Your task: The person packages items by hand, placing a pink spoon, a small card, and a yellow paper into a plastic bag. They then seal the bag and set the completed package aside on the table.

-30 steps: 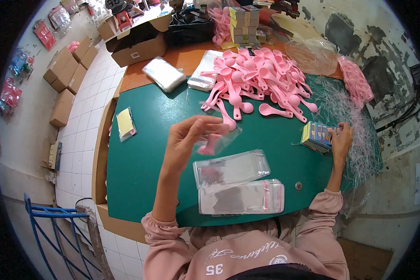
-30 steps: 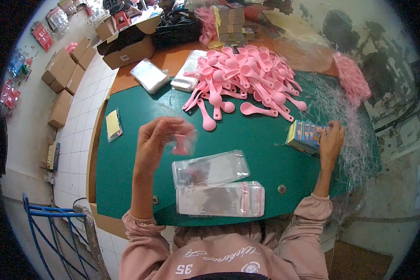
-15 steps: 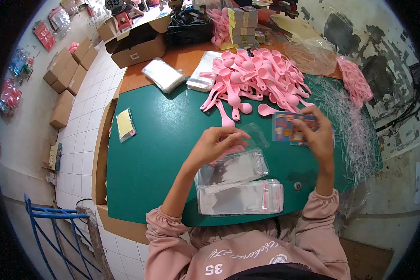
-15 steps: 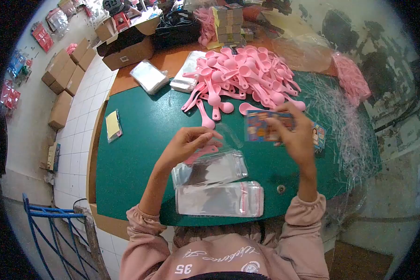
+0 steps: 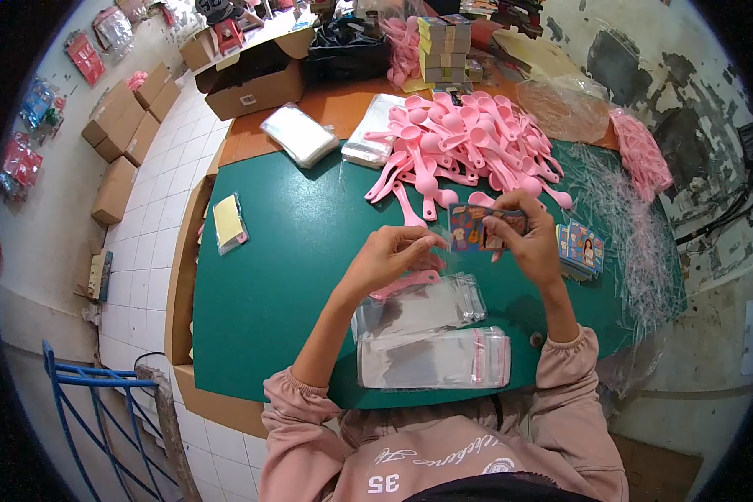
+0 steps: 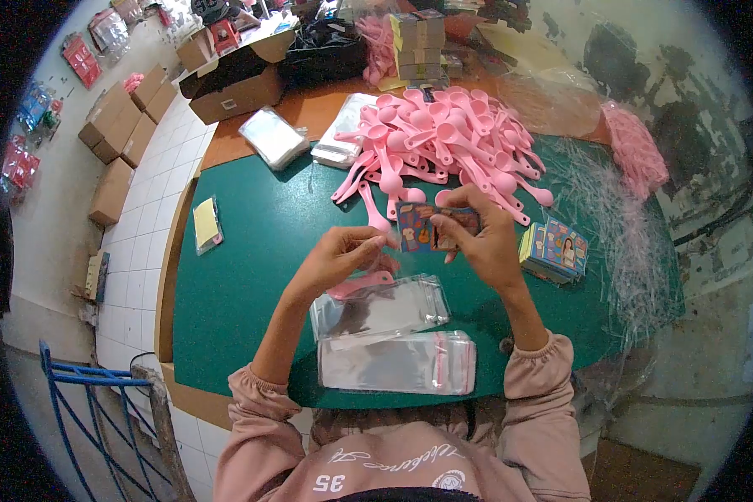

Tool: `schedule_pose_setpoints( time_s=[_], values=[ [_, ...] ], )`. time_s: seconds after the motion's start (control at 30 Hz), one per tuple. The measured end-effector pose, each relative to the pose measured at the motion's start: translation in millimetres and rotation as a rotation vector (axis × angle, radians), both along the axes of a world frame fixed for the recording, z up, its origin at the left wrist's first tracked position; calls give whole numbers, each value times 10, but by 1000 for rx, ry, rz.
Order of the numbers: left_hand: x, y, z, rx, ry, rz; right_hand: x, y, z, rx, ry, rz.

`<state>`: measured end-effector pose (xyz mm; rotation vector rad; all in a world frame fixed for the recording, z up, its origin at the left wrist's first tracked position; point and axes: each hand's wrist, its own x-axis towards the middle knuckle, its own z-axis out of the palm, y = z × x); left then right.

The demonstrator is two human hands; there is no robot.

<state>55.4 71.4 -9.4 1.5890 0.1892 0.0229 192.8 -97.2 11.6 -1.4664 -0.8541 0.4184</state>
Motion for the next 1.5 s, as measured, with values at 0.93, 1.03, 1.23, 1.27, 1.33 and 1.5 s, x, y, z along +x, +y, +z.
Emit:
schedule_pose_setpoints(
  time_s=[0.93,1.03,1.23,1.27,1.33,1.5],
  values=[
    [-42,-5,29,90,-3,97,-99,49,-76,66,6,-63],
    [-37,28,-44,139,-16,82,-137,26,-52,-122,-140,116],
    [-44,-3,-42,84,-27,89,-60,-64,85,-299,-187,211],
    [-41,4,-58,85,-28,90,-69,-58,85,-298,-188,212],
    [-31,20,-77,263,-36,44,-102,-39,81,-244,-235,245],
    [-40,-2,-34,352,-49,-8,-92,-49,37,-246,-159,316]
  ],
)
